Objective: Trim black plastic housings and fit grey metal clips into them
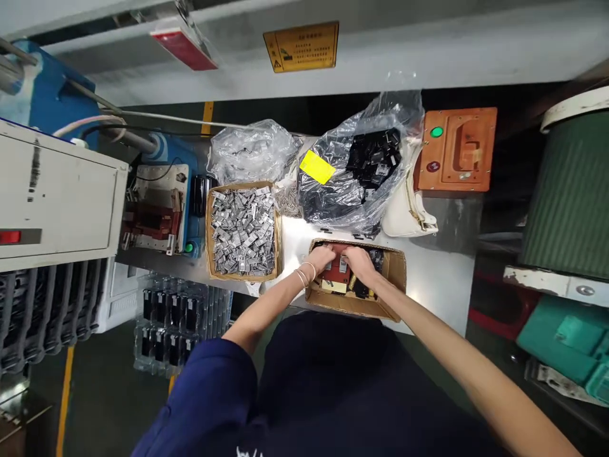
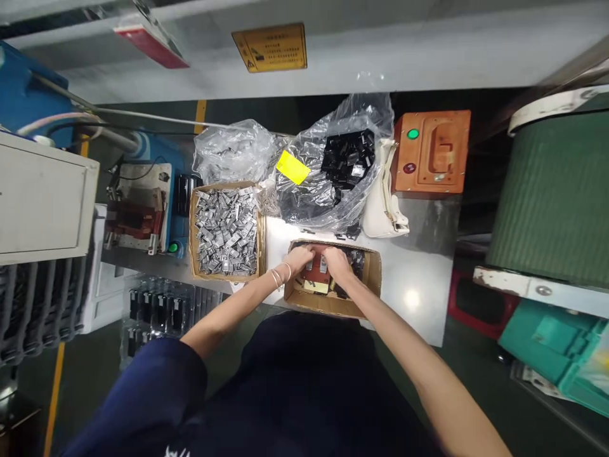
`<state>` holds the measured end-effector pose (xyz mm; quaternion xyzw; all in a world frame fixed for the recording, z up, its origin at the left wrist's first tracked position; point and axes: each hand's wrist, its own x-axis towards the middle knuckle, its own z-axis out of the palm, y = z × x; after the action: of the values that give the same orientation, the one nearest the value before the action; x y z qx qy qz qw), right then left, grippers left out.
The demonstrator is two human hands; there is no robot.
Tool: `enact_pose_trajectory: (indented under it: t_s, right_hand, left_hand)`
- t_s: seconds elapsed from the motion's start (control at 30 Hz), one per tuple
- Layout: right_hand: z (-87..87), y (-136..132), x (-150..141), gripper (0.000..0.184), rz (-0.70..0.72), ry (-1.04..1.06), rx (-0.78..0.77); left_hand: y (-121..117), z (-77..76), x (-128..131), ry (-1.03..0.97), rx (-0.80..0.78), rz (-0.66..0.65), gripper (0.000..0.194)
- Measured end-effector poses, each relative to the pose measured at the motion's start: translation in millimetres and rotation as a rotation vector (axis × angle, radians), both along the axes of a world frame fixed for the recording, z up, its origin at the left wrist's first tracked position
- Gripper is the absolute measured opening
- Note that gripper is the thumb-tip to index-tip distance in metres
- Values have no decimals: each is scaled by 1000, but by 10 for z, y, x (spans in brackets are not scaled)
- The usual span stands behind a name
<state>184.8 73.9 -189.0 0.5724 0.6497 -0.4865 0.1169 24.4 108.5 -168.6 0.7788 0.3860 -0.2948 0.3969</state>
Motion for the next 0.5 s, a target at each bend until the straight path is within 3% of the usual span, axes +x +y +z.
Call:
enact_pose_trajectory:
  t_s: [0.1,0.2,0.3,0.4,0.5]
  right_hand:
    - [55,37,-29,12,-92,34,26]
    - [210,-23,-2,8,-248,127,96]
    - [482,-234,99,16,-461,285,158]
    - [845,-569,228,37,-666,469,159]
    - [1260,-885,314,39,-913,735,-6]
  left_hand:
    - [9,36,95,9,14,111,13]
    - [-7,193,151,-49,39,290,11]
    - [-133,508,86,-224,62,513,15]
    - [-434,887,-33,-463,40,740,18]
    - [-829,1226,-70,-659,-77,964,20]
